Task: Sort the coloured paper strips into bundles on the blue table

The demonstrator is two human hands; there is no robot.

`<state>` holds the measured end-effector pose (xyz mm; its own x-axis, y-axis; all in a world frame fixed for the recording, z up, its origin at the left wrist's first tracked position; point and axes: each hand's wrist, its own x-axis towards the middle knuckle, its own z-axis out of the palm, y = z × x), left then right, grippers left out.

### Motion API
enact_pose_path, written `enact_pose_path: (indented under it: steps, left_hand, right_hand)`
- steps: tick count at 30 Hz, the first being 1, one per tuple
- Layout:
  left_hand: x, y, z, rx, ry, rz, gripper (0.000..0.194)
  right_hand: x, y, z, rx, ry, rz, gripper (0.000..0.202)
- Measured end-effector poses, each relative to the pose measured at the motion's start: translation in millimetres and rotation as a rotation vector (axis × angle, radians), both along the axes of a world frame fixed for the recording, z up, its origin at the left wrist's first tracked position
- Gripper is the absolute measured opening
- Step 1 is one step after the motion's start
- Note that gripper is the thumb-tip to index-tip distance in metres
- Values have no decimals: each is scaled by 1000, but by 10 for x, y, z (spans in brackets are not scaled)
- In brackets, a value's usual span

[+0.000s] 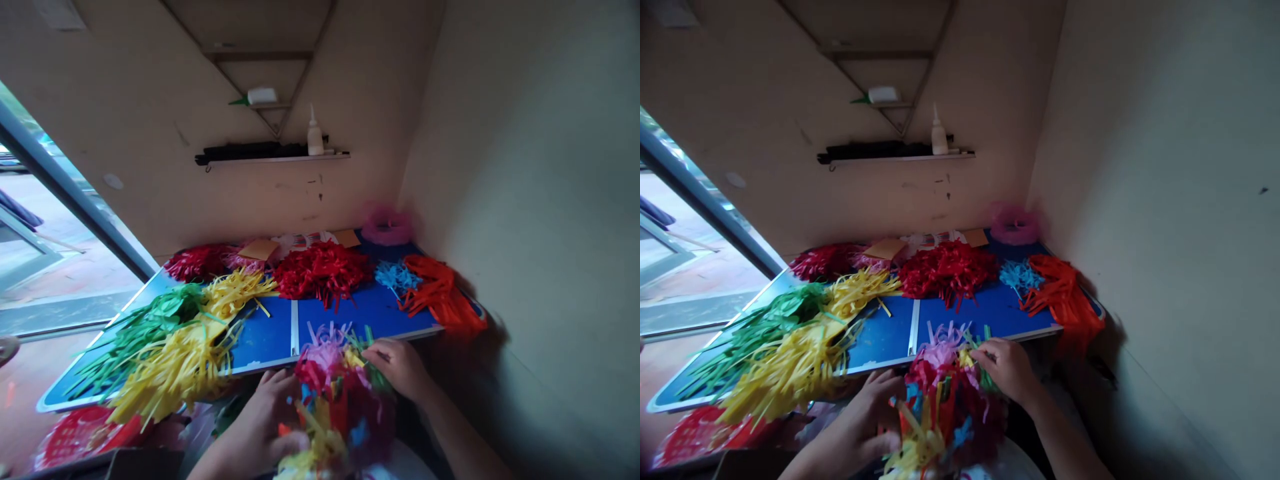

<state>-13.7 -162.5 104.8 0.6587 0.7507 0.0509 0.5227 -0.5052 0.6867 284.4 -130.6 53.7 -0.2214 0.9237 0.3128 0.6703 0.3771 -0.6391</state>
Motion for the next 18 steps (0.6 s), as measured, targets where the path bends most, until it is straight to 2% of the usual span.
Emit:
enact_pose_path:
  steps: [3, 6, 8, 10, 12, 14, 16, 18]
  left_hand:
    - [-73, 6, -81, 133, -48, 236, 41]
    - [-190, 75, -162, 163, -164, 317, 31]
    - [-234, 148, -173, 188, -126, 325, 30]
    - [-213, 213, -174, 301, -2, 275, 28]
    - [-123, 248, -198, 442, 135, 211, 21]
    - [5, 243, -261, 530, 249, 202, 17]
    - [116, 210, -350, 533, 305, 210, 23]
    - [165, 165, -436, 440, 248, 226, 32]
  right_hand:
    - [-5, 1, 69, -44, 96, 65, 33]
    - [-27, 3, 131, -92, 178, 157, 20]
    - [-49, 25, 173, -70, 152, 180, 14]
    - [-71, 55, 219, -39, 126, 209, 15]
    - [-87, 79, 255, -20, 137, 239, 15]
    - [-93, 87, 261, -9, 153, 252, 13]
    - [-89, 74, 223, 5, 137, 239, 10]
    - [-75, 42, 153, -11, 106, 219, 6]
